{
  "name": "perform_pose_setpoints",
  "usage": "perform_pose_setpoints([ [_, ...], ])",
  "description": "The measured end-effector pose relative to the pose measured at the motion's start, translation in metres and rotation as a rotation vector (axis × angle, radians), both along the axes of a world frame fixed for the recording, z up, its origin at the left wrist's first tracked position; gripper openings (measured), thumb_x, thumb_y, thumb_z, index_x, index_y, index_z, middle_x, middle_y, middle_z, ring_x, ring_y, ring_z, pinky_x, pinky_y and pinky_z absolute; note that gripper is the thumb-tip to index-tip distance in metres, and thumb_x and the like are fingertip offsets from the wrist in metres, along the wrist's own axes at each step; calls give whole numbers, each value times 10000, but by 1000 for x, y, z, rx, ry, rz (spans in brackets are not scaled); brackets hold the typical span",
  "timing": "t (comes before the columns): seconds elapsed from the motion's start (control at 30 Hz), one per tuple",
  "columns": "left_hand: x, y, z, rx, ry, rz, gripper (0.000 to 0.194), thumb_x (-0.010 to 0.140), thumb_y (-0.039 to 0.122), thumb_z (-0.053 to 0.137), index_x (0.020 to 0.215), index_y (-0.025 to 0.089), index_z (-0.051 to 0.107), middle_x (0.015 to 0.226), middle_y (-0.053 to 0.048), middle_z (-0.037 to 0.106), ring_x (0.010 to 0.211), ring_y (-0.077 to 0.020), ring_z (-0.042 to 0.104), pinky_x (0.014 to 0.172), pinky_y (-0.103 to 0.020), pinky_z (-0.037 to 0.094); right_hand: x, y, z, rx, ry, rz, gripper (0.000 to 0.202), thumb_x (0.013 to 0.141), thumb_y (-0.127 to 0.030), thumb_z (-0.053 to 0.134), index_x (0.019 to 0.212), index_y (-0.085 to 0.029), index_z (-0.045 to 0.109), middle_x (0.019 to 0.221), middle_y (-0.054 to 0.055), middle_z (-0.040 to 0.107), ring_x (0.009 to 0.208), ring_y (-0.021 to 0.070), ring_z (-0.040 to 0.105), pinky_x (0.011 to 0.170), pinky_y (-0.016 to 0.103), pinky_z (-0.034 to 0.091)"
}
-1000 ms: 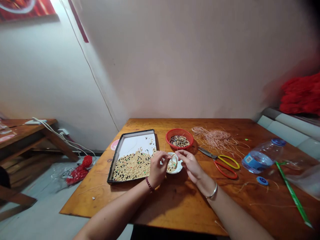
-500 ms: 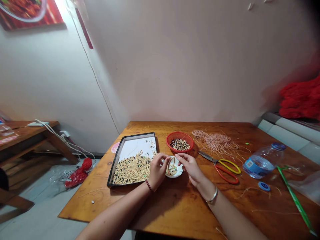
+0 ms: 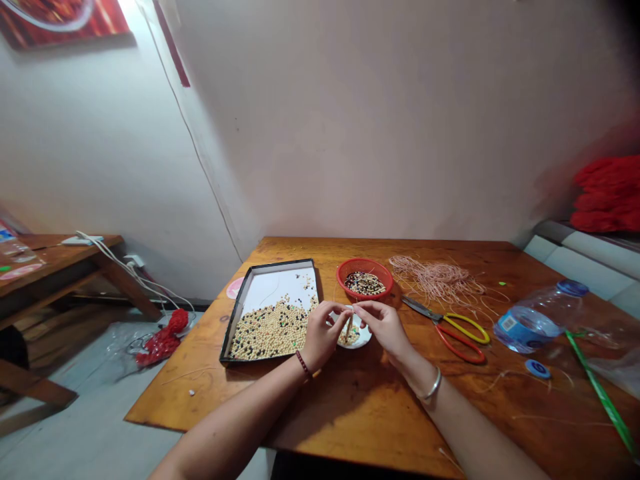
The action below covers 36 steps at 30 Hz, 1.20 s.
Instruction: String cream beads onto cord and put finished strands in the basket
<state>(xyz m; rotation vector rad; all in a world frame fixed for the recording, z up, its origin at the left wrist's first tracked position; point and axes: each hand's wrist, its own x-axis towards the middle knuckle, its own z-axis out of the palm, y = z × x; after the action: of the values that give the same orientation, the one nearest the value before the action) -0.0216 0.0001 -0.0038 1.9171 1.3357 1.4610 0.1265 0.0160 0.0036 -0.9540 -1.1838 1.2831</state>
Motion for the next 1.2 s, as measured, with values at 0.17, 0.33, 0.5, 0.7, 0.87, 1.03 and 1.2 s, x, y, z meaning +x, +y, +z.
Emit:
perform_pose_setpoints([
  [0.17,0,1,-1,-41,12,-28,268,866,418,573,802,174,666,793,-44,675,694,-136,599,593,-223,464,5,5,-4,42,47,37,299,620,-423,780,742,-158,713,583,9,624,546,120,537,559,259,457],
  [0.33,3,2,-3,-51,4,-46,278,864,425,571,830,171,676,817,-52,688,690,-137,608,601,-231,485,9,6,-1,4,62,-4,315,604,-422,788,760,-157,716,609,17,642,542,117,541,479,221,396],
  [0.5,4,4,-4,-47,-131,-5,244,831,403,624,836,170,693,819,-61,695,733,-153,637,597,-228,513,11,7,1,-112,171,-51,317,588,-369,808,822,-169,731,722,23,690,536,81,533,467,190,355],
  [0.7,8,5,-3,-53,-174,-34,227,815,386,647,867,178,718,842,-63,714,748,-162,656,611,-240,538,14,9,-1,-91,152,17,323,626,-382,777,869,-172,741,674,11,680,520,81,517,472,204,380],
  [0.87,10,3,-2,-45,-179,-35,211,808,364,659,903,183,714,876,-63,718,739,-152,661,584,-222,527,12,8,-1,3,50,24,401,640,-372,771,970,-165,675,804,48,717,627,129,615,533,237,472],
  [1.03,11,4,-1,-73,-245,-47,267,783,347,692,989,178,670,850,-55,713,734,-144,668,584,-210,516,12,8,-3,16,36,11,422,654,-368,767,984,-189,574,796,38,711,697,162,664,542,237,491],
  [1.2,11,9,0,-118,-284,-80,230,777,367,693,871,157,690,829,-61,713,743,-155,665,644,-246,529,12,9,1,-13,25,19,360,637,-408,767,877,-159,668,766,36,692,625,131,606,521,237,465],
])
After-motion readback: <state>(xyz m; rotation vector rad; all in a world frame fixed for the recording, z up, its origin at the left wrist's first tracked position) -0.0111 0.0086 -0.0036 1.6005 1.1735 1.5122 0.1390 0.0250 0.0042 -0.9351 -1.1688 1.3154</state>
